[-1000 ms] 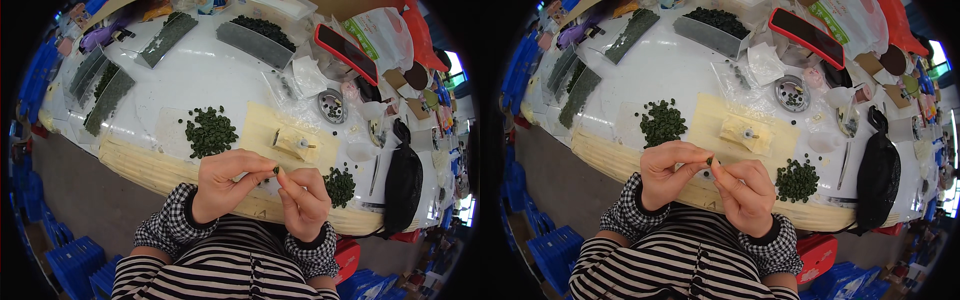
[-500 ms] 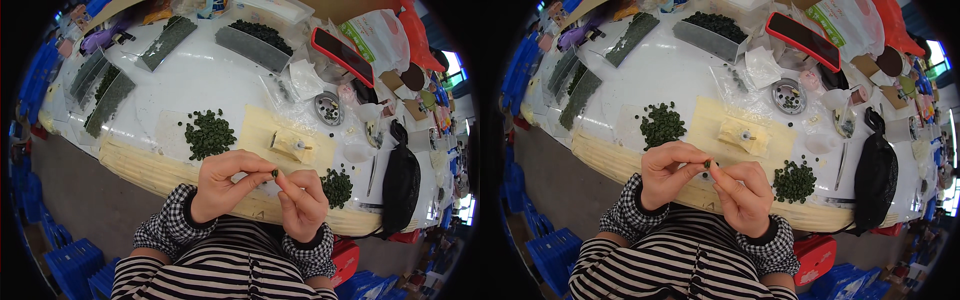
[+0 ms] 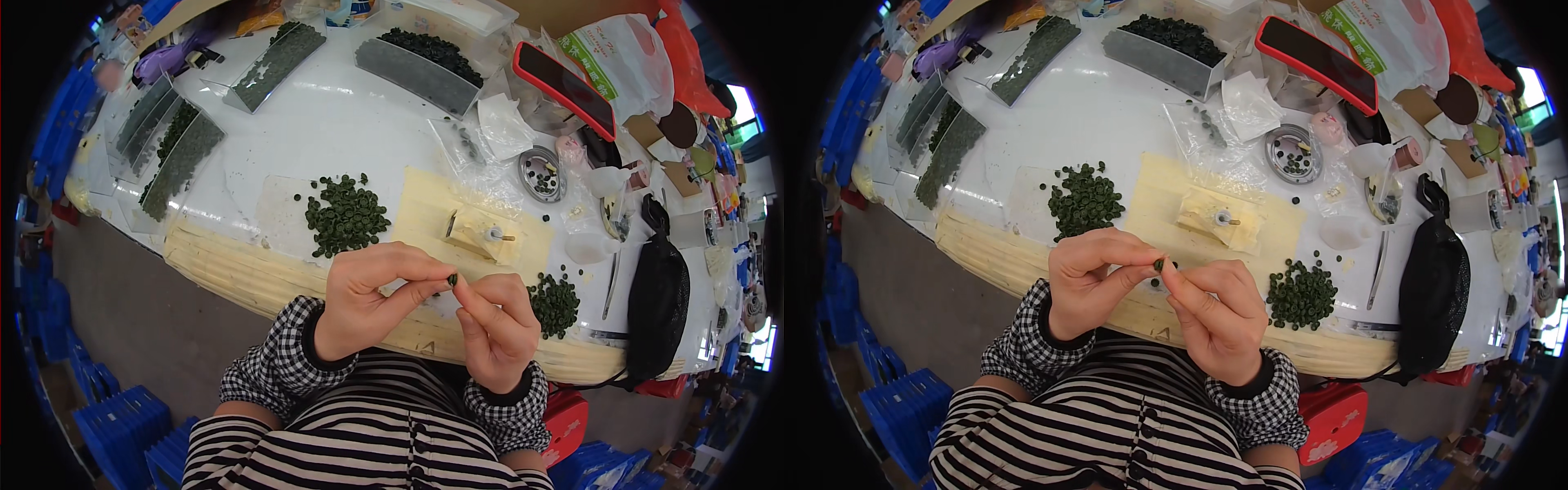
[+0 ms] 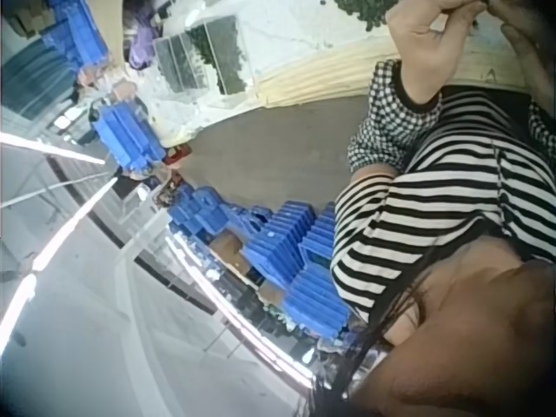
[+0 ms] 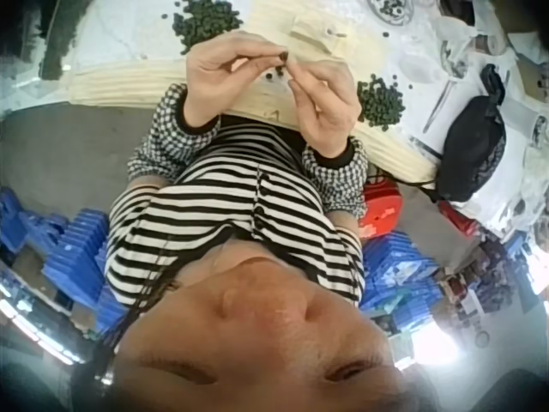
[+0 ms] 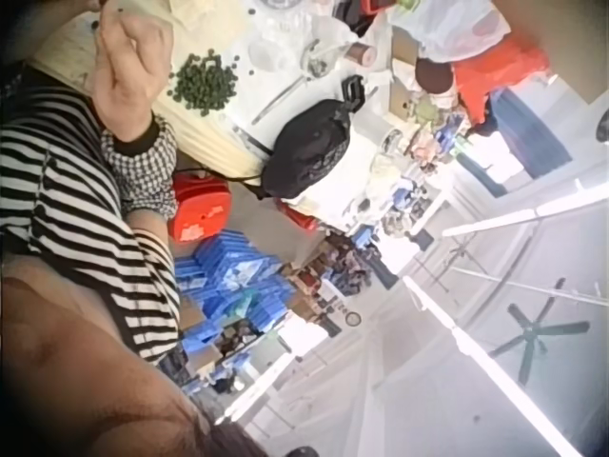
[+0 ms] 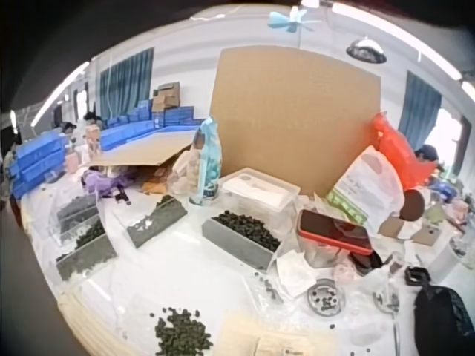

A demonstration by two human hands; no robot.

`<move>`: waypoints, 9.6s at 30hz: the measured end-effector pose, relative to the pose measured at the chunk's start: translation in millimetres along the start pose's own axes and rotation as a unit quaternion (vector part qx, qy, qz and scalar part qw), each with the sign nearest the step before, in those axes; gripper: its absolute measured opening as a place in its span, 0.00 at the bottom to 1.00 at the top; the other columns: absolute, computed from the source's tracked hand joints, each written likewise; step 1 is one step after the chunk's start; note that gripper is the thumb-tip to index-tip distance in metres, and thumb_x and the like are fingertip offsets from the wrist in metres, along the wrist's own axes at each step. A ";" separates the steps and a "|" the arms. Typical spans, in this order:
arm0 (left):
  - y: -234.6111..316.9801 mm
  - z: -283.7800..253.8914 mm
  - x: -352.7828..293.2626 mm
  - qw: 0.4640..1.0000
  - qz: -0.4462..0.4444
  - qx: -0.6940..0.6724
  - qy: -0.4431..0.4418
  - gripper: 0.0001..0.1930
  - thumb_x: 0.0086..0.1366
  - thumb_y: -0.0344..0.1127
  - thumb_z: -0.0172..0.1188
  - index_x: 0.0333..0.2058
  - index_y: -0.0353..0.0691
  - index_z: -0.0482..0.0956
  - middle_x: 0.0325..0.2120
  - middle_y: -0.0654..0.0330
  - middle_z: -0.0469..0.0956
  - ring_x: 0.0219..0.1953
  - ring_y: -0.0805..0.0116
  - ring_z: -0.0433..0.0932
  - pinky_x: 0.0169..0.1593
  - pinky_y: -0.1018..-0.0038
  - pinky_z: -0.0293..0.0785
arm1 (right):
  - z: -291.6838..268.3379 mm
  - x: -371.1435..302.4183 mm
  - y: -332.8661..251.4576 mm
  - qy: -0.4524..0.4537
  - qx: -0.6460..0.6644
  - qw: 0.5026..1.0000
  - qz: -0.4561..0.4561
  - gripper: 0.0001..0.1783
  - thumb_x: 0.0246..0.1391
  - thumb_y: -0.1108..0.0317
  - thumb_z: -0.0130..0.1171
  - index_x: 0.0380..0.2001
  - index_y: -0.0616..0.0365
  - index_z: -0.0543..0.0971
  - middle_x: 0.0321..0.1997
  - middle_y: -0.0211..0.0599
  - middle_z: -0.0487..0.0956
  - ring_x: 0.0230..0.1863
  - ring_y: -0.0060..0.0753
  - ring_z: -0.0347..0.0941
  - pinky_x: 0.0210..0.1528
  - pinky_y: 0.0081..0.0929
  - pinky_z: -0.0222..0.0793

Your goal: Assembling small green plastic components into a yellow base on a factory workbench.

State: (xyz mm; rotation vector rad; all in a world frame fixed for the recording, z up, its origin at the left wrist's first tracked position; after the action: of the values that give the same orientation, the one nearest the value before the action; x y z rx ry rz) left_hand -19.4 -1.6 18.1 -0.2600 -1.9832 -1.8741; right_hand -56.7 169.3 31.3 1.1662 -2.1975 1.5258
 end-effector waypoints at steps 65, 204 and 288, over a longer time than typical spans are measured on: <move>17.3 -42.4 -12.2 0.893 0.026 0.449 0.021 0.06 0.53 0.22 0.65 0.32 0.34 0.80 0.25 0.58 0.73 0.28 0.61 0.73 0.30 0.70 0.70 | -31.9 -31.5 4.4 -0.049 -0.278 0.955 0.087 0.10 0.40 0.79 0.65 0.28 0.58 0.77 0.34 0.36 0.77 0.39 0.44 0.69 0.43 0.36 0.65; 4.6 -7.9 5.8 0.988 -0.113 0.030 -0.101 0.06 0.58 0.27 0.67 0.35 0.36 0.85 0.16 0.67 0.66 0.18 0.80 0.59 0.22 0.80 0.54 | -2.7 -7.5 -17.0 0.029 0.010 0.995 0.095 0.16 0.46 0.85 0.63 0.41 0.64 0.83 0.32 0.40 0.80 0.32 0.29 0.75 0.33 0.19 0.70; 1.7 -7.7 3.6 0.996 -0.040 0.056 -0.061 0.11 0.49 0.24 0.72 0.34 0.39 0.87 0.11 0.71 0.63 0.16 0.82 0.57 0.22 0.81 0.51 | 0.4 -9.5 0.0 0.007 -0.004 1.000 -0.020 0.20 0.41 0.85 0.65 0.42 0.64 0.83 0.34 0.38 0.80 0.30 0.33 0.75 0.31 0.24 0.71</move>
State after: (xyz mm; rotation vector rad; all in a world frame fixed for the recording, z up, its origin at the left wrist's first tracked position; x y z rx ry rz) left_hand -20.7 -9.6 21.2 -0.2721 -2.2037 -1.8262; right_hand -50.3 173.4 25.7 1.1858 -2.1570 1.5024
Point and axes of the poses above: each hand's wrist, its own x-axis towards the middle knuckle, its own z-axis out of the palm, y = z × x, the point moved 2 cm from there along x, towards the middle knuckle
